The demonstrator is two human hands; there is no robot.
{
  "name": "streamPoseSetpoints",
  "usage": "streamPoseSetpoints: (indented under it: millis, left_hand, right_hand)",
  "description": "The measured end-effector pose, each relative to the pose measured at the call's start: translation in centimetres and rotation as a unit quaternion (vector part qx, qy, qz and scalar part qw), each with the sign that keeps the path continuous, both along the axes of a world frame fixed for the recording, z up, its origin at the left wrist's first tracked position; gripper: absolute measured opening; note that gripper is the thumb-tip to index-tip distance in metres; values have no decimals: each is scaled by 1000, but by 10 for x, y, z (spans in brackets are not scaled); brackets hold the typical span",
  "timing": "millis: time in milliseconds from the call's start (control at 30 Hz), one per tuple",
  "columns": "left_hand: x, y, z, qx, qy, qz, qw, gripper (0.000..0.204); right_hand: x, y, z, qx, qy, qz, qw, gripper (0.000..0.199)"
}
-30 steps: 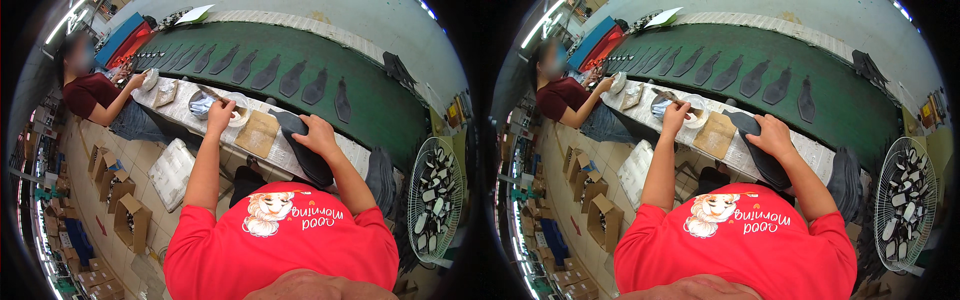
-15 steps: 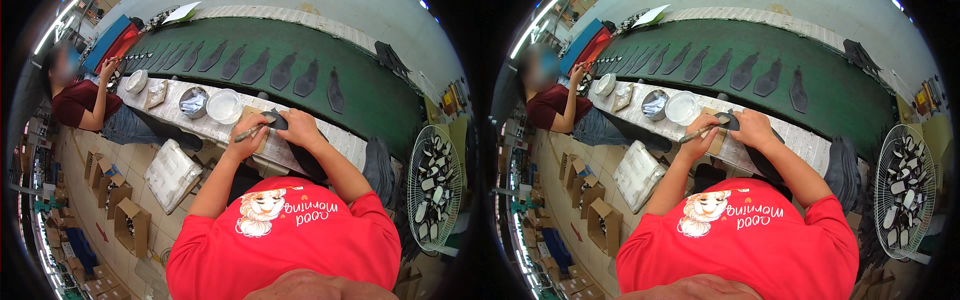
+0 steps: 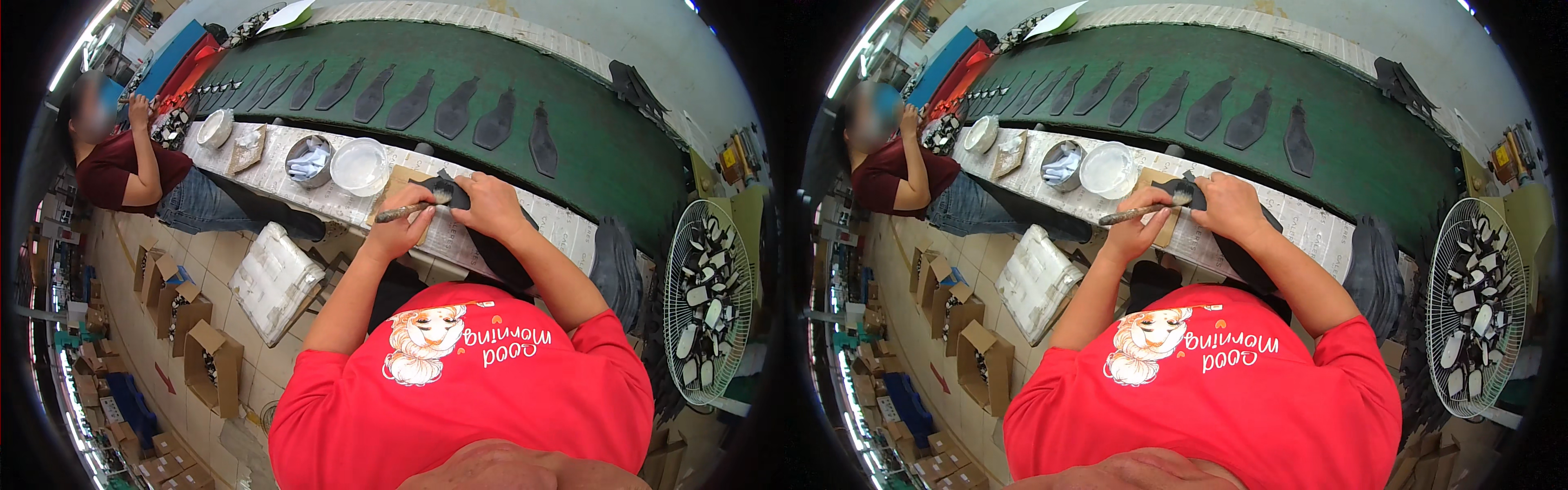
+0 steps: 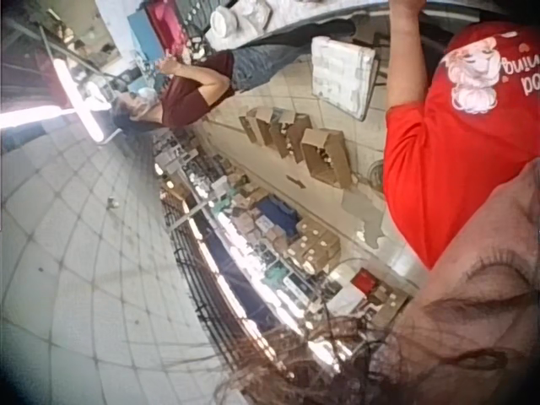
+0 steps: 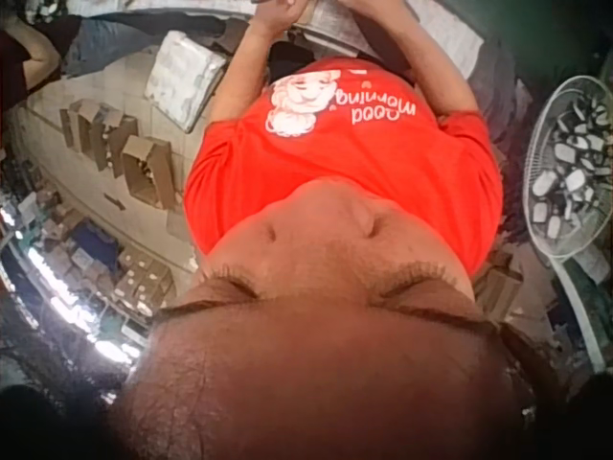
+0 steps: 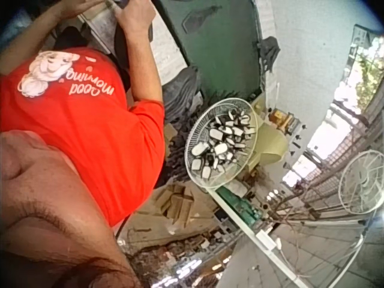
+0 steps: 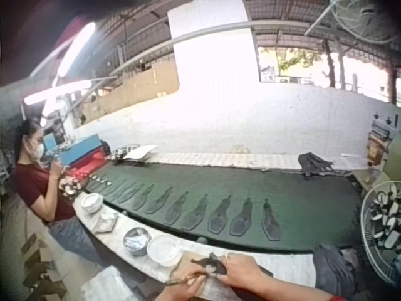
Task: The person applies adhesive to shoe soles using a brush and places them onto a conveyor belt, then brushes adhesive onto shoe heel components and attaches pieces to them.
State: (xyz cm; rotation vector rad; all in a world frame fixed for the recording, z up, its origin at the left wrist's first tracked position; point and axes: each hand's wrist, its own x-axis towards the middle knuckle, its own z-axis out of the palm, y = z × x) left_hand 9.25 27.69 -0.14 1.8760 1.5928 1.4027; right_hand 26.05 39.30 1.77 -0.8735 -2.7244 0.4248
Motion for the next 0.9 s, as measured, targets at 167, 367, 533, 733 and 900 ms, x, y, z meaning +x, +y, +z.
streamPoseSetpoints:
  millis: [167, 367, 533, 733, 900]
  left_hand:
    - [-11, -8, 5, -25, -18, -26, 999, 10]
    - [-10, -3, 2, 25, -12, 31, 999, 11]
    - [-20, -18, 4, -61, -80, 12, 995, 12]
    - [-15, -13, 2, 45, -28, 57, 997, 12]
    - [-24, -25, -2, 2, -118, 56, 991, 10]
  right_hand:
    - [3, 4, 5, -1, -10, -17, 1000, 44]
    - [2, 0, 0, 2, 37, -4, 999, 45]
    - [7, 3, 1, 4, 36, -7, 999, 45]
    - [6, -1, 5, -7, 35, 4, 999, 44]
    - [11, 1, 5, -17, 38, 2, 999, 46]
